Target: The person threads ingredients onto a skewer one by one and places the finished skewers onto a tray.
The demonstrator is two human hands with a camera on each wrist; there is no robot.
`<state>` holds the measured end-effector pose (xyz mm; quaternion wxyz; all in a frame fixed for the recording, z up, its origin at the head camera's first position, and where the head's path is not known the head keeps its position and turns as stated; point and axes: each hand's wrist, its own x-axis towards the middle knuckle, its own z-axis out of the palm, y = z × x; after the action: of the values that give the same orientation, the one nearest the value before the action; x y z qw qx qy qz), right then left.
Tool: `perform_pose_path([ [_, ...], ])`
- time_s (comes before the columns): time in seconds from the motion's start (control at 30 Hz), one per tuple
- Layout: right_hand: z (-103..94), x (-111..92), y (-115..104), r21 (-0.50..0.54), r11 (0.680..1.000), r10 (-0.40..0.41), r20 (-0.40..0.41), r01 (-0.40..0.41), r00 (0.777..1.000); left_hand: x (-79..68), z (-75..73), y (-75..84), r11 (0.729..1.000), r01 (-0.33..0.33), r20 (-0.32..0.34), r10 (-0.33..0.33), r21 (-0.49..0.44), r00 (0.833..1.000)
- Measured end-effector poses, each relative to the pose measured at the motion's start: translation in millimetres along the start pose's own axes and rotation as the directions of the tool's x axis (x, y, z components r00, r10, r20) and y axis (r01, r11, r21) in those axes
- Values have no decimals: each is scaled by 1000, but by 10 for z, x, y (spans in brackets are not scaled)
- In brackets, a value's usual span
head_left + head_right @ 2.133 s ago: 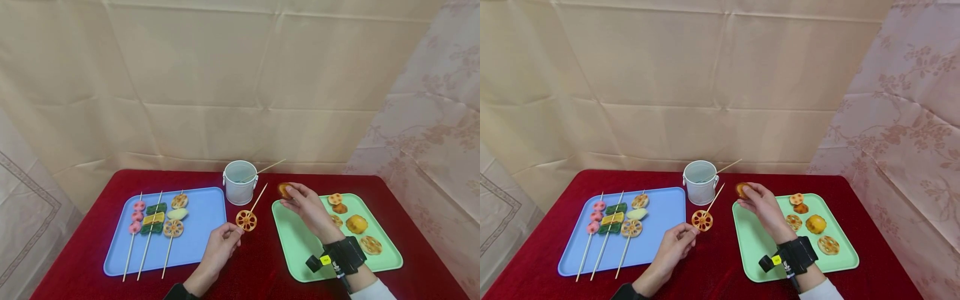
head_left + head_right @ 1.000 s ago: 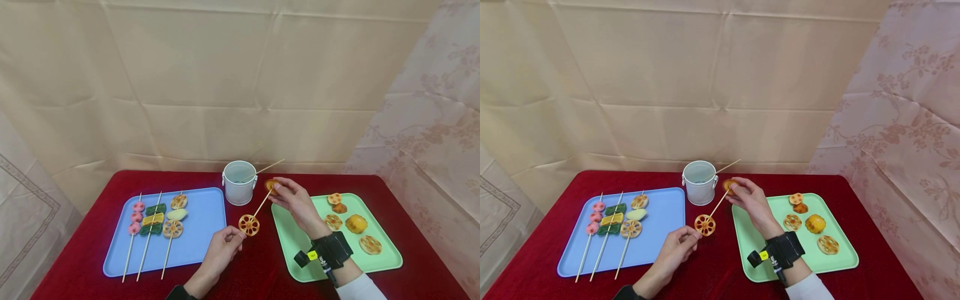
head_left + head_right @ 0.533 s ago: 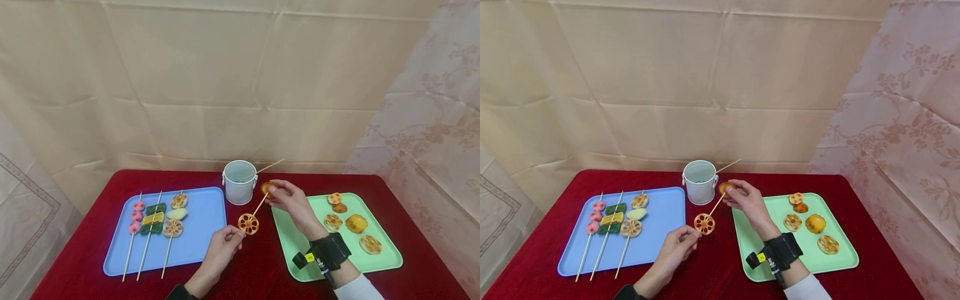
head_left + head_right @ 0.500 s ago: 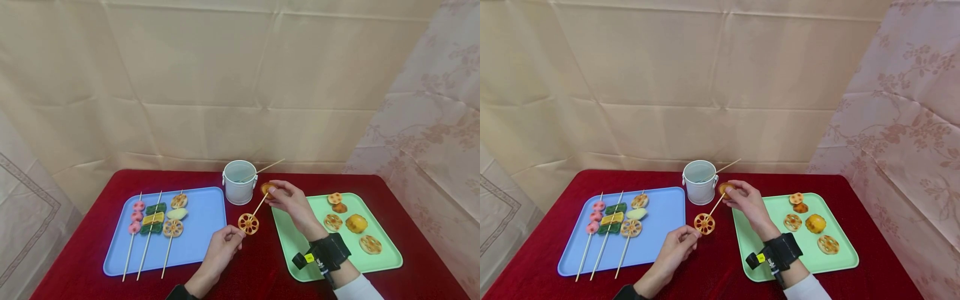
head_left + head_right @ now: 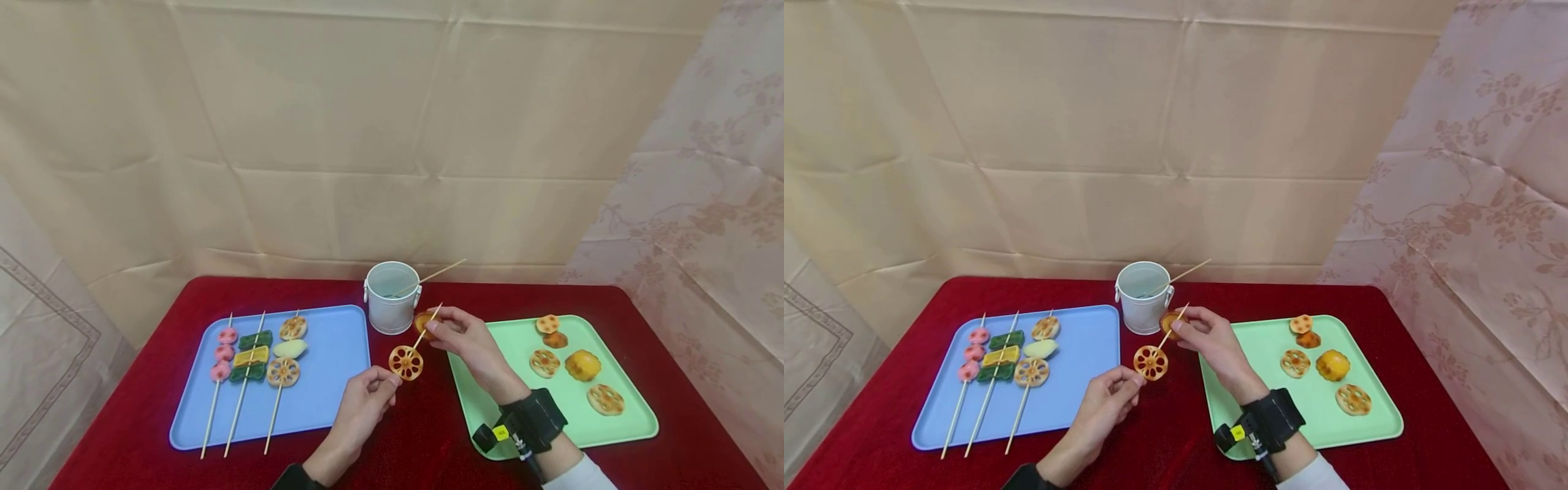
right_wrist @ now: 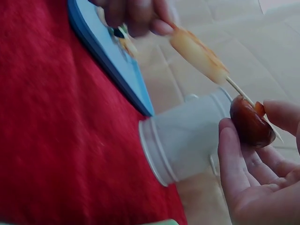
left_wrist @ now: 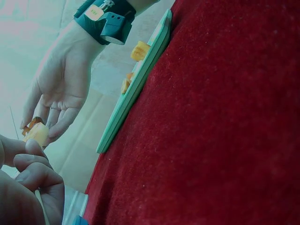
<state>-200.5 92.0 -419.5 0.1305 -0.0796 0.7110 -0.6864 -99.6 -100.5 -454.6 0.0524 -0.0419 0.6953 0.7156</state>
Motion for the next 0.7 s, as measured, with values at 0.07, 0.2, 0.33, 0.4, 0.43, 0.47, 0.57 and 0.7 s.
perform_pose_path([
  [0.07, 39, -21, 11, -9, 1000, 1, 26, -1, 1000, 3, -2, 10, 1000, -1, 1, 1, -2, 1000],
  [0.2, 103, -58, 26, -10, 1000, 4, 56, -4, 998, 6, -9, 26, 1000, 4, -1, -4, -11, 1000],
  [0.33, 125, -71, 38, -9, 1000, 9, 62, -8, 998, 6, -15, 34, 1000, 5, -6, -5, 3, 1000],
  [0.4, 122, -74, 42, -2, 1000, 8, 64, -8, 998, 8, -23, 36, 999, -3, -9, 3, 33, 1000],
  [0.43, 119, -73, 46, 2, 1000, 7, 66, -7, 998, 9, -27, 38, 999, -6, -11, 7, 48, 1000],
  [0.47, 115, -74, 47, 3, 1000, 4, 69, -4, 998, 10, -31, 38, 998, -9, -14, 10, 66, 1000],
  [0.57, 107, -77, 46, 7, 1000, -2, 75, 1, 997, 15, -42, 36, 994, -14, -24, 17, 108, 1000],
  [0.7, 99, -72, 43, 19, 1000, 3, 65, -4, 998, 18, -42, 29, 994, 7, -39, -3, 108, 999],
])
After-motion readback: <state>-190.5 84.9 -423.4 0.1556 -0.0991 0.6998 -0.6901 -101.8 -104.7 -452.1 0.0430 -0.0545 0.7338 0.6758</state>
